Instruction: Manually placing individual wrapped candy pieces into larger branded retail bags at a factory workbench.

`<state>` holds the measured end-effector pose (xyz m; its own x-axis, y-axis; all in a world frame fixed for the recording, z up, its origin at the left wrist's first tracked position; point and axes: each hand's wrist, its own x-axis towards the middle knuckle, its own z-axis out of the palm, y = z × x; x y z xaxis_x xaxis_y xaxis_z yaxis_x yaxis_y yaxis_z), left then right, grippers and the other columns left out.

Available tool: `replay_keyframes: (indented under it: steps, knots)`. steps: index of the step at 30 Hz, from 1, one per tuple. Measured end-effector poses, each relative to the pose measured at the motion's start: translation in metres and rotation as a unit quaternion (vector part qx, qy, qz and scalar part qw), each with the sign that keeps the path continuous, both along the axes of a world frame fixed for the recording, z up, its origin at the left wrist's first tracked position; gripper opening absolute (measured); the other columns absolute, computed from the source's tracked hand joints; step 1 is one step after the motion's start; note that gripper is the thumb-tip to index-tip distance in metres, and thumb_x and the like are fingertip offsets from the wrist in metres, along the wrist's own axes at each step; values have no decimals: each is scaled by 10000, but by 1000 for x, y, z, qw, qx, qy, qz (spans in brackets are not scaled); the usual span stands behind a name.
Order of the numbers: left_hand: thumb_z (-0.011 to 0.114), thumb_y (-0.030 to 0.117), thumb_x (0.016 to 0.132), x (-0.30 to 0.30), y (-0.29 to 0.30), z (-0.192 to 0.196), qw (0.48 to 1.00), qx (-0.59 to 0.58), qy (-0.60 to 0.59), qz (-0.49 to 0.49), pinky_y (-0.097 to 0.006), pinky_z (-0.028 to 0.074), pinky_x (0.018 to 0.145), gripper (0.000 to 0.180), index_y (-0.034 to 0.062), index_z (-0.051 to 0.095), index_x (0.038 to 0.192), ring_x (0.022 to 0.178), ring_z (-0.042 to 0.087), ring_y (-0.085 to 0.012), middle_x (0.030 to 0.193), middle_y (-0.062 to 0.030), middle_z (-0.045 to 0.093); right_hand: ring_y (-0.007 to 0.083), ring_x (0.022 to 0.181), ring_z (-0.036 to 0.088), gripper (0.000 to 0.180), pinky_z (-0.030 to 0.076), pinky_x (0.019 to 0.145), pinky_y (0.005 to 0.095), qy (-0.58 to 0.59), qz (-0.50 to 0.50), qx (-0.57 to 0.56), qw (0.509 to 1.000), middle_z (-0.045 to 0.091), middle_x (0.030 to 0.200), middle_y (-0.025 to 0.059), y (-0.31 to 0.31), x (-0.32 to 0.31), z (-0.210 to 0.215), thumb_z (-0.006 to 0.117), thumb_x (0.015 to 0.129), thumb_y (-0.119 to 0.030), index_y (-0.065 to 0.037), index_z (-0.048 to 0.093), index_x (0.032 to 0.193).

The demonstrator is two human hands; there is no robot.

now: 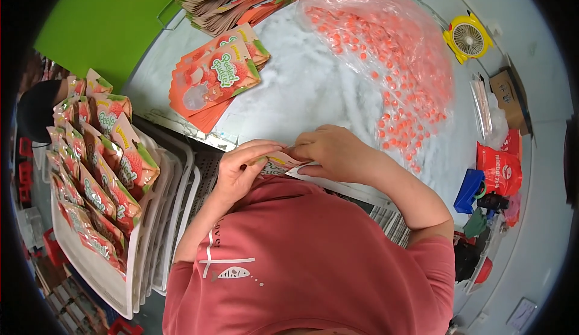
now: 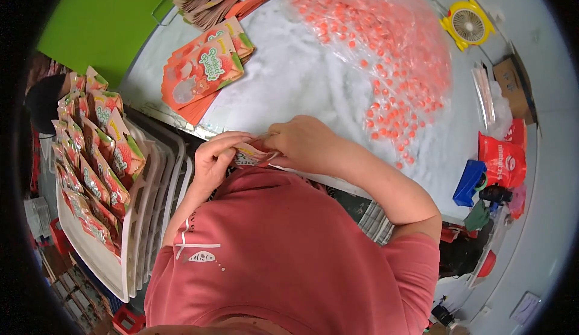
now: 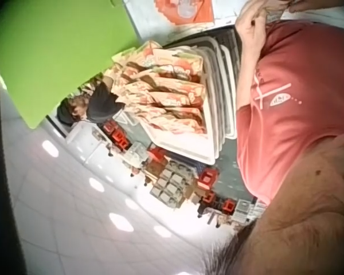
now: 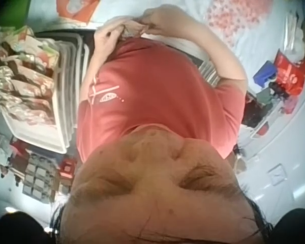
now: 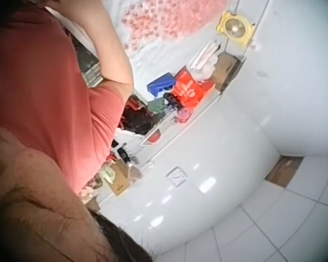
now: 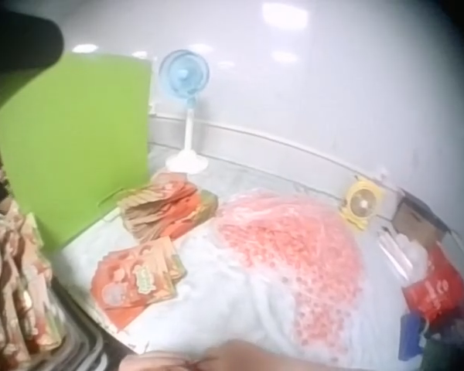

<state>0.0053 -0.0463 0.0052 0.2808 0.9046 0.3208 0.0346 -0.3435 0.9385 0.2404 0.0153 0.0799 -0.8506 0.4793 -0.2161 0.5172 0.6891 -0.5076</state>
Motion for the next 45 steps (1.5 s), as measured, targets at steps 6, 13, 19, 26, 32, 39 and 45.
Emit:
replay_keyframes:
  steps: [6, 13, 19, 26, 32, 39, 45]
  knots:
    - [532, -60, 873, 0, 0, 1, 999, -1, -38, 21, -335, 508, 902, 289, -46, 661, 1131, 1042, 660, -271, 1136, -174, 684, 227, 943, 623, 319, 458, 880, 389, 71, -63, 68, 993, 651, 1038, 15, -10, 2, 8, 730, 819, -216, -136, 664, 1121]
    - [565, -27, 893, 5, 2, 7, 999, 41, 34, 6, -322, 521, 864, 253, -37, 662, 1126, 1004, 670, -260, 1129, -174, 683, 221, 1060, 590, 396, 406, 998, 381, -37, 1, 9, 999, 641, 1101, 33, -1, -1, -5, 723, 825, -256, -111, 654, 1187]
    - [569, 13, 936, 4, -1, -4, 999, 5, -1, 51, -292, 535, 778, 205, -39, 666, 1109, 906, 675, -199, 1067, -152, 697, 235, 982, 641, 295, 503, 876, 349, 127, -78, -36, 988, 624, 1116, 51, -11, 0, -8, 731, 835, -169, -96, 666, 1114]
    - [609, 77, 961, 3, -6, -6, 986, -126, -57, 93, -206, 456, 558, 180, -41, 670, 1082, 622, 561, -49, 852, -46, 689, 208, 804, 670, 158, 561, 691, 299, 188, -113, -6, 976, 628, 953, 40, -6, 8, -15, 723, 849, -80, -68, 612, 961]
    - [630, 79, 953, 4, -6, -25, 983, -118, -27, 142, -199, 406, 491, 135, -35, 686, 1000, 560, 510, -25, 644, 16, 609, 234, 673, 597, 157, 484, 593, 341, 266, -224, -122, 930, 565, 772, 63, -10, -2, -18, 724, 849, -108, -41, 583, 833]
    - [664, 44, 920, 15, -8, 2, 975, -194, -74, 81, -207, 460, 552, 94, -36, 688, 961, 595, 560, -50, 711, -36, 638, 269, 625, 535, 222, 417, 550, 376, 230, -103, 84, 964, 517, 693, 65, -5, -9, -22, 717, 844, -203, -55, 587, 742]
    - [674, 25, 900, 16, 2, -5, 999, -27, 23, 34, -211, 470, 558, 83, -37, 693, 952, 646, 602, -79, 817, -60, 668, 277, 643, 548, 152, 419, 561, 391, 250, -90, 51, 963, 530, 693, 65, -7, -12, -21, 710, 827, -175, -64, 617, 779]
